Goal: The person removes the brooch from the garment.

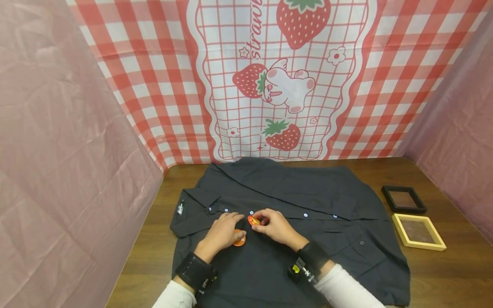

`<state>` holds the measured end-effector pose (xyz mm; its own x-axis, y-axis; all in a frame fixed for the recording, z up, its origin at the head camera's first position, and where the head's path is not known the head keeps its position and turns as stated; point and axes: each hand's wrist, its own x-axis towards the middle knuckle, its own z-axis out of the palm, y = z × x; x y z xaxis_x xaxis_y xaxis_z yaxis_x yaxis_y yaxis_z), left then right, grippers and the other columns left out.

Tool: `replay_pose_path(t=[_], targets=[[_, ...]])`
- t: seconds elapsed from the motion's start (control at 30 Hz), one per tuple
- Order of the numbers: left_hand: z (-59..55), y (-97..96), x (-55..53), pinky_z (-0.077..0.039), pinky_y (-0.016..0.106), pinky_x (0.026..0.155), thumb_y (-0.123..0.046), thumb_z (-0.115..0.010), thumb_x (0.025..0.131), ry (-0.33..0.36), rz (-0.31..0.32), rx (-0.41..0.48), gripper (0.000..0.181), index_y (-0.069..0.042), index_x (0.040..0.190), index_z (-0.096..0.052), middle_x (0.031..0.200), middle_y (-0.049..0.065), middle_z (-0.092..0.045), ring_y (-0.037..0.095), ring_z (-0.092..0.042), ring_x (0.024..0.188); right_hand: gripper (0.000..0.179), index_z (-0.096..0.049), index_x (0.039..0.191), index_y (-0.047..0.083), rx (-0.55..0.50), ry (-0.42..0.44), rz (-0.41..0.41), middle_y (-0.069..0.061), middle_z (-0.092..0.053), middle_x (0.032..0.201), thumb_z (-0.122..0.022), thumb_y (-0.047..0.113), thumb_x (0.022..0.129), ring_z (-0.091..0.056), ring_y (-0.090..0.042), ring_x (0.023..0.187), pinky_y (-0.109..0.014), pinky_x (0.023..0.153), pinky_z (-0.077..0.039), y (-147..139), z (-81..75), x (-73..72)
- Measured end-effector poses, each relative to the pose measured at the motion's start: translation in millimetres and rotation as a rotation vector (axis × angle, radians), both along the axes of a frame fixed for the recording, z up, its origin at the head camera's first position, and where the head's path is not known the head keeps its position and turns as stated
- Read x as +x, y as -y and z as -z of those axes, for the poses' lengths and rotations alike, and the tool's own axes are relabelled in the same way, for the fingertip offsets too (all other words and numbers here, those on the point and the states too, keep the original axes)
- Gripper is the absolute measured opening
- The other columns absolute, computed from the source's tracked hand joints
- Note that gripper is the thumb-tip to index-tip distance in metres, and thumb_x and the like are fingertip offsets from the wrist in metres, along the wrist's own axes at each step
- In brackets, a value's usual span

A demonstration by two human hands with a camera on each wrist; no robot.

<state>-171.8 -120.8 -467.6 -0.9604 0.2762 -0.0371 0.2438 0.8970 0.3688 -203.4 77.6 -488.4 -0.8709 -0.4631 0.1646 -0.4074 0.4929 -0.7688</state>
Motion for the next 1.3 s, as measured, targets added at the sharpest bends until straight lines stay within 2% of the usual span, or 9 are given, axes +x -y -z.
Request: replay_pose_path(t=[0.27, 0.47, 0.6, 0.83, 1.07, 1.3], targets=[[-1.4, 1.1, -2.8, -0.047, 0.049, 0.1, -0.028, -0.07, 0.089, -0.115, 0.032, 0.053, 0.043, -0.009, 0.127, -0.064, 0.128, 0.009, -0.066, 0.029, -0.06, 0.121, 0.025, -0.072, 0.105, 0.008, -0.039, -0.017, -0.012, -0.006, -0.068, 0.095, -0.077, 0.019, 0.082, -0.06, -0.004, 0.073, -0.018, 0.061, -0.048, 0.4, -0.4, 1.8], [-3.9, -0.5, -3.2, -0.049, 0.049, 0.097, -0.026, -0.067, 0.091, -0.14, 0.042, 0.116, 0.038, -0.011, 0.127, -0.065, 0.124, 0.008, -0.068, 0.027, -0.063, 0.116, 0.025, -0.072, 0.104, 0.007, -0.053, -0.024, -0.009, -0.007, -0.069, 0.094, -0.077, 0.019, 0.083, -0.06, -0.005, 0.073, -0.018, 0.062, -0.049, 0.9, -1.1, 2.5], [-4.7, -1.7, -3.6, -0.052, 0.047, 0.093, -0.024, -0.068, 0.091, -0.181, 0.047, 0.141, 0.036, -0.012, 0.125, -0.066, 0.12, 0.008, -0.07, 0.026, -0.066, 0.111, 0.027, -0.072, 0.105, 0.006, -0.061, -0.009, 0.005, -0.008, -0.069, 0.095, -0.077, 0.018, 0.083, -0.062, -0.006, 0.073, -0.018, 0.063, -0.05, 3.3, -1.5, 2.3], [-5.7, -2.0, -2.9, -0.052, 0.046, 0.092, -0.022, -0.068, 0.091, -0.218, 0.044, 0.171, 0.034, -0.014, 0.124, -0.067, 0.118, 0.006, -0.07, 0.026, -0.065, 0.109, 0.026, -0.072, 0.104, 0.006, -0.081, -0.018, 0.016, -0.007, -0.07, 0.092, -0.078, 0.017, 0.081, -0.062, -0.004, 0.07, -0.018, 0.061, -0.05, 3.0, -1.3, 2.7], [-5.8, -1.9, -2.8, -0.053, 0.043, 0.09, -0.022, -0.068, 0.091, -0.262, 0.057, 0.202, 0.03, -0.015, 0.12, -0.07, 0.112, 0.004, -0.072, 0.022, -0.064, 0.106, 0.022, -0.073, 0.1, 0.007, -0.086, -0.044, 0.004, -0.007, -0.069, 0.097, -0.077, 0.018, 0.082, -0.064, -0.007, 0.074, -0.018, 0.064, -0.052, 2.7, 0.5, 1.7], [-6.2, -1.6, -2.5, -0.054, 0.041, 0.088, -0.021, -0.068, 0.091, -0.304, 0.074, 0.227, 0.026, -0.015, 0.116, -0.072, 0.109, 0.002, -0.073, 0.021, -0.064, 0.104, 0.019, -0.072, 0.098, 0.005, -0.148, -0.033, -0.001, -0.009, -0.068, 0.097, -0.077, 0.016, 0.083, -0.065, -0.01, 0.079, -0.019, 0.069, -0.054, 2.0, -0.5, 3.4]])
